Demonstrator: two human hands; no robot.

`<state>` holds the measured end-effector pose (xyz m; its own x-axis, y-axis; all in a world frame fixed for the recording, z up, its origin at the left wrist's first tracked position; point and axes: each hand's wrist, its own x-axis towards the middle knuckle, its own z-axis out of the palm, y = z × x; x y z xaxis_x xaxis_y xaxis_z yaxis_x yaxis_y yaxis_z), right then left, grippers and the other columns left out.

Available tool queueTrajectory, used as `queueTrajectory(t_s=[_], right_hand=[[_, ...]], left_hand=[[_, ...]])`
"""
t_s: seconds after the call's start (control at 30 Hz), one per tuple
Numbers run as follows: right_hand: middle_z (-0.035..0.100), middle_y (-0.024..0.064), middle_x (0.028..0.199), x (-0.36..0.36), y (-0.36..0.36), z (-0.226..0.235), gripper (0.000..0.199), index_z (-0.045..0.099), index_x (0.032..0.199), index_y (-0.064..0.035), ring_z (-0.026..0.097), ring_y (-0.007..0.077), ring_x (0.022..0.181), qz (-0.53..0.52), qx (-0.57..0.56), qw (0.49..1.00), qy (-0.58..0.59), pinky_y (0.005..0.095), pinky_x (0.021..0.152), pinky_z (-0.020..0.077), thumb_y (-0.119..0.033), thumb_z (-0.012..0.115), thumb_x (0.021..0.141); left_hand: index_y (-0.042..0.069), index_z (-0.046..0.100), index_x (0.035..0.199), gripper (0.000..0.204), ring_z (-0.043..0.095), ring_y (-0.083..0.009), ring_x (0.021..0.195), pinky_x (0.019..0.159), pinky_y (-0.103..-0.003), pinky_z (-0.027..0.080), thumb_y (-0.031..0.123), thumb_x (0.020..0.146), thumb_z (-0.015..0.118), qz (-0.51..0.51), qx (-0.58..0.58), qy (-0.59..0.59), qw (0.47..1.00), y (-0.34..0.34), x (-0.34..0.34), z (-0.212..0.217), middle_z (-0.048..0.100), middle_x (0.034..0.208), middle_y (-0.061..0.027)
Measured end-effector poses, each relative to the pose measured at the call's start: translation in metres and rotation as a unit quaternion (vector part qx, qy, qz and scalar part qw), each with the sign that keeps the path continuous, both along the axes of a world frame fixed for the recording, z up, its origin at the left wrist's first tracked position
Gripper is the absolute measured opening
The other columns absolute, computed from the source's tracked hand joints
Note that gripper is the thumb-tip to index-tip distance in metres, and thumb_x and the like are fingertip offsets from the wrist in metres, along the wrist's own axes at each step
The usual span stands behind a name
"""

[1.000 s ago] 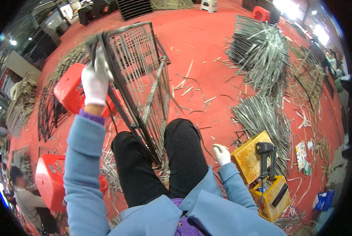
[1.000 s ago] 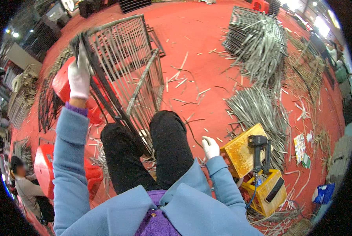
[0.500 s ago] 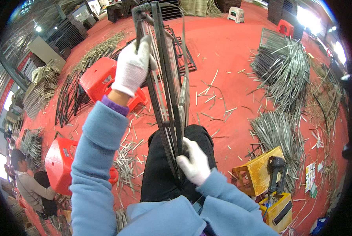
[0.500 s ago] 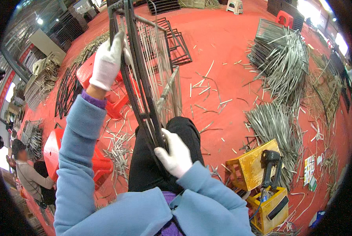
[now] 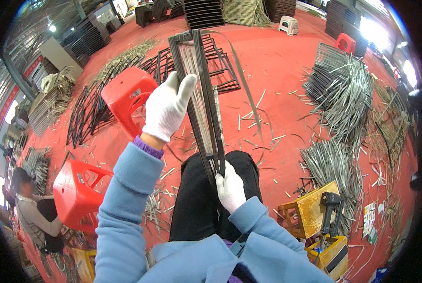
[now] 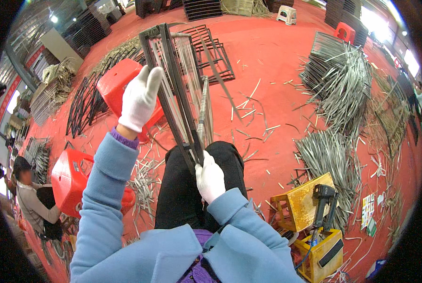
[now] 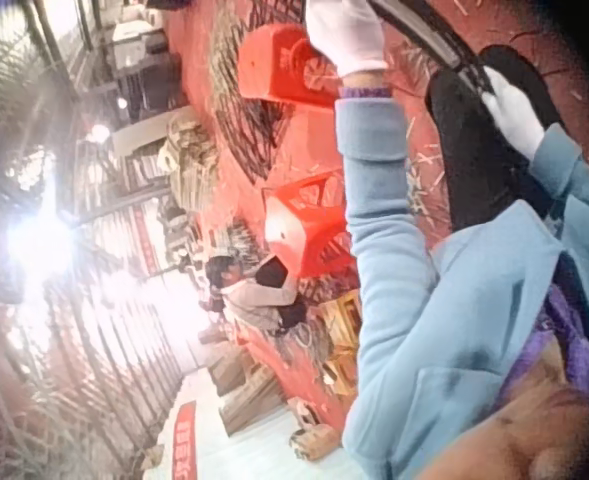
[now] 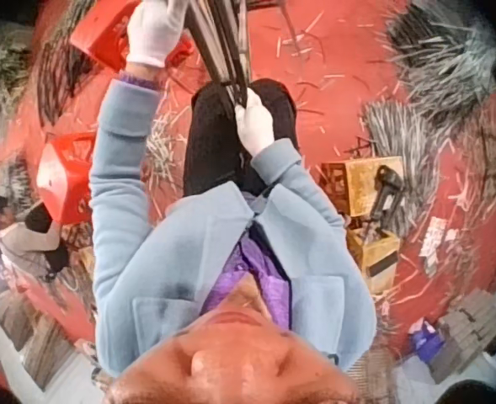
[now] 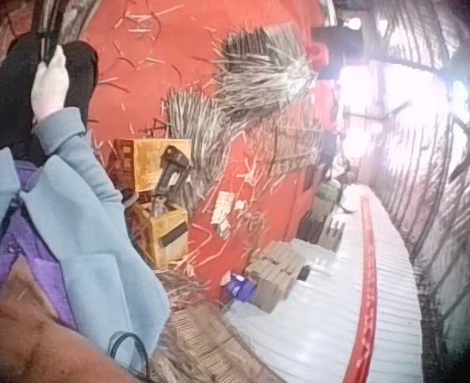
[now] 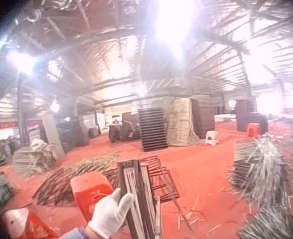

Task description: The person assembles a metal frame by inserting thin metal rods into a rectangular frame, securing them with a staple gun, and trimming excess wire with pliers. The person repeats this process for multiple rods, working on the floor in a workshop.

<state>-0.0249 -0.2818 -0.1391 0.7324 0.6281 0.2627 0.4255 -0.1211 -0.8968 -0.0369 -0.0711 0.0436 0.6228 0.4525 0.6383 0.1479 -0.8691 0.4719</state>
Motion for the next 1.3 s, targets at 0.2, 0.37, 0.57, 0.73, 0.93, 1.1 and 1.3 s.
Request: queueTrajectory(t_s=[0.2, 0.37, 0.57, 0.73, 0.93, 1.1, 1.3], right_hand=[[0.059, 0.0258, 0.127, 0.018, -0.050, -0.004, 0.053, 0.052, 0.136, 0.0035, 0.056, 0.0417, 0.121, -0.035, 0.017, 0.992, -0.124, 0.0449, 0.106, 0.0455, -0.006, 0.067, 0.087], [0.059, 0.0196, 0.125, 0.059, -0.155, -0.060, 0.044, 0.059, 0.131, 0.0010, 0.057, 0.0351, 0.117, -0.176, -0.035, 0.980, -0.081, 0.0429, 0.104, 0.0454, -0.002, 0.062, 0.088], [0.053, 0.0218, 0.135, 0.096, -0.343, -0.118, 0.051, 0.052, 0.139, -0.0001, 0.049, 0.0405, 0.129, -0.460, -0.318, 0.819, -0.129, 0.0478, 0.111, 0.0397, -0.006, 0.063, 0.089], [0.052, 0.0250, 0.136, 0.095, -0.422, -0.160, 0.066, 0.044, 0.145, -0.0017, 0.052, 0.0401, 0.127, -0.484, -0.524, 0.699, -0.048, 0.0471, 0.109, 0.0430, -0.015, 0.070, 0.086], [0.067, 0.0256, 0.116, 0.144, -0.443, -0.183, 0.056, 0.057, 0.130, -0.0027, 0.065, 0.0423, 0.103, -0.457, -0.496, 0.734, -0.080, 0.0455, 0.091, 0.0526, -0.013, 0.073, 0.077], [0.058, 0.0088, 0.077, 0.160, -0.405, -0.104, 0.029, 0.057, 0.105, -0.0025, 0.061, 0.0228, 0.062, -0.372, -0.315, 0.855, 0.181, 0.0343, 0.059, 0.0518, -0.005, 0.062, 0.076], [0.063, 0.0071, 0.080, 0.067, -0.276, -0.026, 0.025, 0.061, 0.104, -0.0023, 0.063, 0.0218, 0.067, -0.188, -0.078, 0.944, 0.261, 0.0328, 0.064, 0.0531, -0.003, 0.065, 0.078]], left_hand=[[0.001, 0.063, 0.100, 0.011, 0.058, -0.0252, 0.076, 0.072, -0.035, 0.049, 0.011, 0.100, 0.059, 0.017, 0.064, -0.045, 0.997, -0.018, -0.070, -0.023, 0.057, 0.092, -0.0111], [-0.002, 0.068, 0.119, 0.024, 0.057, -0.0070, 0.076, 0.071, -0.024, 0.049, 0.007, 0.101, 0.057, -0.145, -0.491, 0.008, 0.859, -0.068, -0.095, -0.059, 0.067, 0.091, -0.0024], [0.006, 0.071, 0.123, 0.032, 0.067, -0.0187, 0.074, 0.067, -0.029, 0.052, 0.014, 0.092, 0.072, -0.092, -0.059, 0.070, 0.992, -0.082, -0.080, -0.085, 0.072, 0.093, -0.0088], [0.007, 0.075, 0.098, 0.016, 0.071, -0.0262, 0.073, 0.064, -0.033, 0.054, 0.018, 0.086, 0.076, -0.042, -0.034, 0.065, 0.996, -0.088, -0.076, -0.090, 0.070, 0.083, -0.0096], [0.006, 0.071, 0.086, 0.018, 0.071, -0.0273, 0.068, 0.062, -0.035, 0.053, 0.023, 0.087, 0.075, 0.005, -0.184, 0.100, 0.978, -0.097, -0.063, -0.090, 0.069, 0.074, -0.0129], [0.004, 0.069, 0.081, 0.022, 0.070, -0.0264, 0.066, 0.061, -0.034, 0.052, 0.024, 0.085, 0.076, -0.011, -0.199, 0.110, 0.974, -0.090, -0.058, -0.089, 0.068, 0.071, -0.0137], [0.003, 0.068, 0.079, 0.021, 0.071, -0.0233, 0.066, 0.062, -0.033, 0.053, 0.022, 0.086, 0.075, -0.002, -0.162, 0.113, 0.980, -0.092, -0.054, -0.090, 0.068, 0.071, -0.0132]])
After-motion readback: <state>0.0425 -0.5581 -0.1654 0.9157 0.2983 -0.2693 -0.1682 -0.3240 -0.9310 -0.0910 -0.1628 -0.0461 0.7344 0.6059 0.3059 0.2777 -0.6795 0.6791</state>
